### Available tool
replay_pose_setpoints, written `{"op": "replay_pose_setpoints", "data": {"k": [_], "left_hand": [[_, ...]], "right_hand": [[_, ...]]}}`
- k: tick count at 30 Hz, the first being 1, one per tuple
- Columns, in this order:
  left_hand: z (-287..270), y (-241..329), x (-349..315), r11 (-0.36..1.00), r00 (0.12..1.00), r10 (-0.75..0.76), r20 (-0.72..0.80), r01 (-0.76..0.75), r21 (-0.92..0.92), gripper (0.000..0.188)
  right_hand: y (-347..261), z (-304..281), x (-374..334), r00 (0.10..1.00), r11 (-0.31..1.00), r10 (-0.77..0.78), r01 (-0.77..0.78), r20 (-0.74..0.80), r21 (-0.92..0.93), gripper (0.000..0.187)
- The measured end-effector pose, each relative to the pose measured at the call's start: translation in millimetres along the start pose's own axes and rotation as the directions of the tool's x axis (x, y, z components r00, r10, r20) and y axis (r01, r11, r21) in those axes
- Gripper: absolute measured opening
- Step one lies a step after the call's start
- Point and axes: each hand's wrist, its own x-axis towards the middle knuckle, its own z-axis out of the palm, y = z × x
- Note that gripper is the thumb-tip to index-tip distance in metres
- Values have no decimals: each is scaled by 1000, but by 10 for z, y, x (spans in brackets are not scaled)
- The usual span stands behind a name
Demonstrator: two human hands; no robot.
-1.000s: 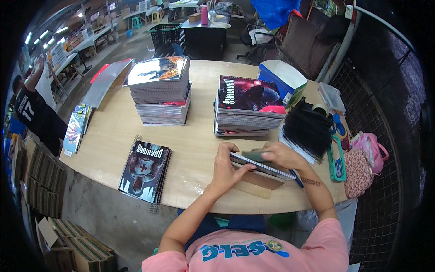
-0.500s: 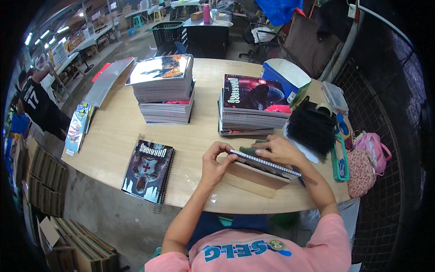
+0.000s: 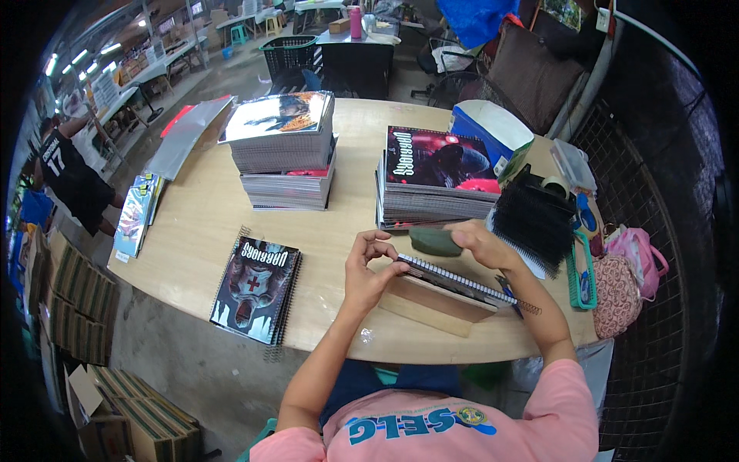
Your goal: The person is inserting plastic spirals into pre-punched notebook pages and covers by hand. They use a small blue-handled tool to trim and crimp the ends of the spirals, then stack the finished notebooks.
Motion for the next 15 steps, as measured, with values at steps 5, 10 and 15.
{"op": "replay_pose_setpoints", "data": {"k": [5, 10, 15], "left_hand": [[-27, -10, -26, 997, 1000, -16, -2, 16, 77, 60], [-53, -18, -6, 997, 987, 19, 157, -30, 68, 41], [-83, -56, 34, 1000, 974, 19, 225, -13, -28, 17]], "right_hand": [[-78, 187, 33, 970, 882, 229, -170, 84, -439, 53], [236, 235, -244, 981, 912, 189, -189, -37, -363, 52], [650, 321, -1478, 712, 640, 297, -643, -636, -421, 64]]}}
